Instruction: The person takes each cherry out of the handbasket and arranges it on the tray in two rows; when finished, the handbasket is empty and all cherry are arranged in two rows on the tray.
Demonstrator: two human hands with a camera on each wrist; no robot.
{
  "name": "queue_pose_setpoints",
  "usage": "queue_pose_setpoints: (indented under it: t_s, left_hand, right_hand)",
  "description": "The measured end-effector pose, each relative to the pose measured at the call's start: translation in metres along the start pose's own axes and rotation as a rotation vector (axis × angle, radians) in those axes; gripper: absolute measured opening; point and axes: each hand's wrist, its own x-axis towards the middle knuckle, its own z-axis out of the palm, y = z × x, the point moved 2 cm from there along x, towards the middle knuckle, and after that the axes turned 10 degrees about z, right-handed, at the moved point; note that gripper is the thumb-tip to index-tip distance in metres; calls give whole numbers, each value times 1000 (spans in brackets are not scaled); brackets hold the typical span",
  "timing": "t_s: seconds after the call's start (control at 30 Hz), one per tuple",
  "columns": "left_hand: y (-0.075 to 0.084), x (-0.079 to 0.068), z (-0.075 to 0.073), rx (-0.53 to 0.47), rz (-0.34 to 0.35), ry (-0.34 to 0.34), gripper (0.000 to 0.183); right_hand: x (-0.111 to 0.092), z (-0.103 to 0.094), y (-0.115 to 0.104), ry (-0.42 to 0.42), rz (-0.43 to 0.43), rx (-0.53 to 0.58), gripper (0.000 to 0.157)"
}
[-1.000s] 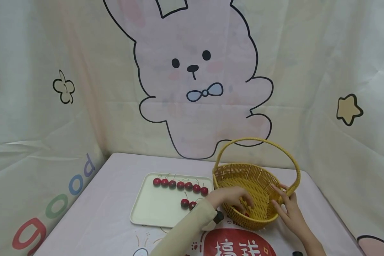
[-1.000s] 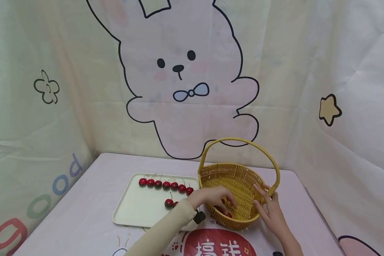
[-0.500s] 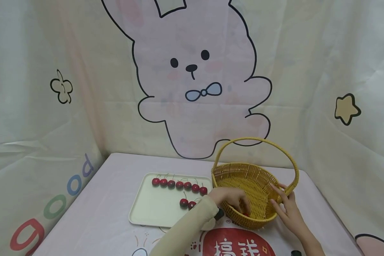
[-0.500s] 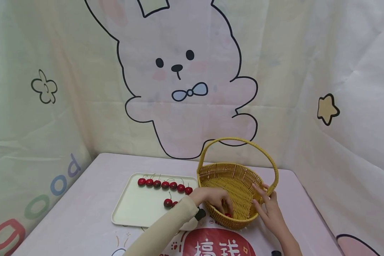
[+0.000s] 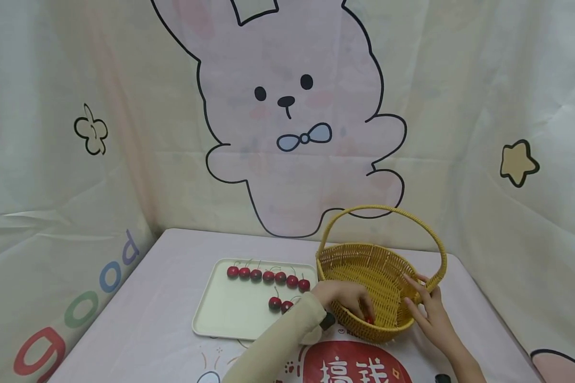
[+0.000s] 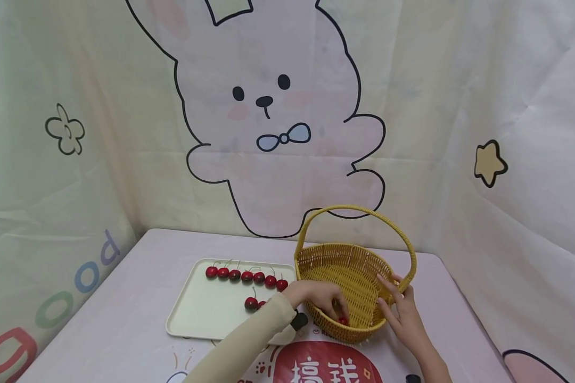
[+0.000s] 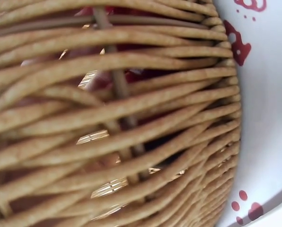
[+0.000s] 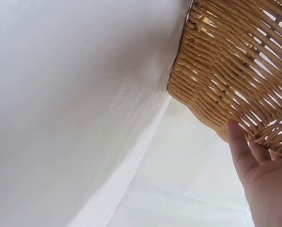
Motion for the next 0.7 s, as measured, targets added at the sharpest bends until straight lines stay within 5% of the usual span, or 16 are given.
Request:
queue_pose_setpoints:
  t_s: [0.7]
  left_hand:
    - [-2, -13, -7, -6, 115, 285, 26]
  right_hand:
    - [0, 0, -2, -9, 1, 13, 54]
